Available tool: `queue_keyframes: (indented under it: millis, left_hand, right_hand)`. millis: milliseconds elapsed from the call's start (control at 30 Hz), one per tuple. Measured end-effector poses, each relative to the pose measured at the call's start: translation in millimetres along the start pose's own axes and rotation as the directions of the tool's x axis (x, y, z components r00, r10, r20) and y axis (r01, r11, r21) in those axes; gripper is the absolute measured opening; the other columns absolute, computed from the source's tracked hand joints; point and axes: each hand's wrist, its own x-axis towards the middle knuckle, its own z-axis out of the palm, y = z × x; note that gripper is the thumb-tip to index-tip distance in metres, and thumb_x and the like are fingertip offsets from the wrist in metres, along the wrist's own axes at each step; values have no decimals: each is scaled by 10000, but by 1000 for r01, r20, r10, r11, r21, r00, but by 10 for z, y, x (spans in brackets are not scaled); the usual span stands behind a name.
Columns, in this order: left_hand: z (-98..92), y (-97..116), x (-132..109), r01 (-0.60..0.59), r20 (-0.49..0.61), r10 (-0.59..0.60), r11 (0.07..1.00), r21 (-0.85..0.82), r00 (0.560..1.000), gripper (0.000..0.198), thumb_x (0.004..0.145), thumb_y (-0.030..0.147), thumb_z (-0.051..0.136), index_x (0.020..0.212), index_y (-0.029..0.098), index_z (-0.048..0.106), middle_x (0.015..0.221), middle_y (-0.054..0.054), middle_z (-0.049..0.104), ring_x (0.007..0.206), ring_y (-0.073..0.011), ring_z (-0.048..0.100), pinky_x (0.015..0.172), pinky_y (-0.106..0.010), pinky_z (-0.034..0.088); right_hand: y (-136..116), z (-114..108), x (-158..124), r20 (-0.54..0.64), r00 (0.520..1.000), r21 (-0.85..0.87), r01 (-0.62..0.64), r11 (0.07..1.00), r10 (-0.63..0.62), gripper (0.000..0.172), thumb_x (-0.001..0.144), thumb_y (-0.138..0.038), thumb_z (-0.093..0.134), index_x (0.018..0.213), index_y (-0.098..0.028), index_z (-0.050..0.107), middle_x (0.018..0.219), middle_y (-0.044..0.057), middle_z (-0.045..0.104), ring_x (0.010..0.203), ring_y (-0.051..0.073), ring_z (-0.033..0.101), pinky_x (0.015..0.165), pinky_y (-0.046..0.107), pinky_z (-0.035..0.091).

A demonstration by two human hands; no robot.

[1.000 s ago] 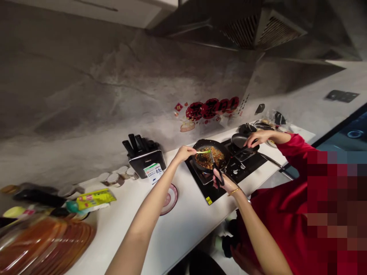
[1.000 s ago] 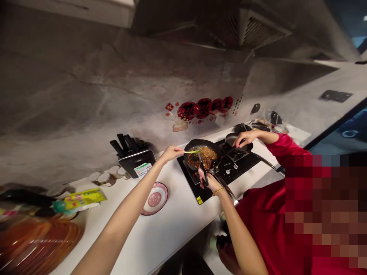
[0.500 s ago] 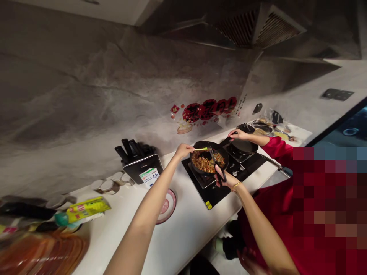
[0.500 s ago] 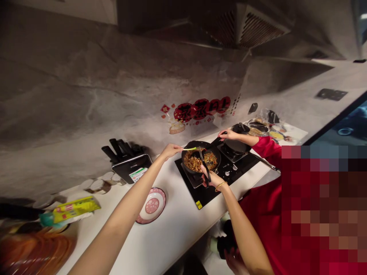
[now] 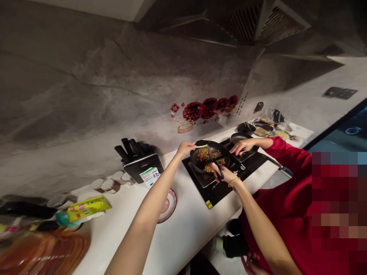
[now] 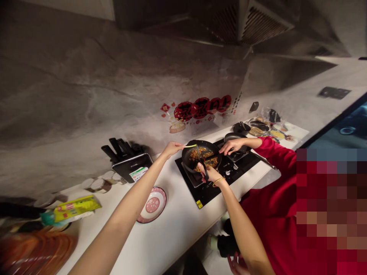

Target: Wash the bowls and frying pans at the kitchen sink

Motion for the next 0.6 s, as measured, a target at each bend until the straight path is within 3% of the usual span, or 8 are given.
queue_keyframes:
  millis: [133,367,467,600]
  left_hand:
    - [37,-69,42,-9,-28,9,1000,16,1000,126,655,244,690,599,133,715,505,15,593,523,-86,475,560,-219,338]
    - [50,-119,146,-110,35,105,980,167,994,156,667,254,667,677,123,750,577,-10,655,560,-105,525,568,-221,358]
    - [54,-124,181,-128,60,117,966,224,991,153,674,220,641,701,122,756,590,-16,668,571,-112,540,558,-217,361]
    - [97,-145,156,-55,18,54,996,75,998,214,737,208,587,825,111,755,692,-50,709,575,-96,547,536,-199,375]
  right_hand:
    - [10,26,7,64,998,128,-32,991,24,587,735,-753,516,626,-177,468,541,-35,471,438,92,493,476,228,384]
    - [-19,138,87,-59,996,45,75,996,-73,589,730,-761,511,585,-196,436,483,-35,426,397,93,435,424,241,332]
    - [-69,167,54,-51,999,66,8,998,-5,600,716,-778,505,586,-197,430,490,-31,437,408,95,444,426,240,346]
    - [-74,162,10,78,993,222,-109,969,93,584,714,-768,519,640,-193,447,562,-27,489,456,99,487,481,241,415]
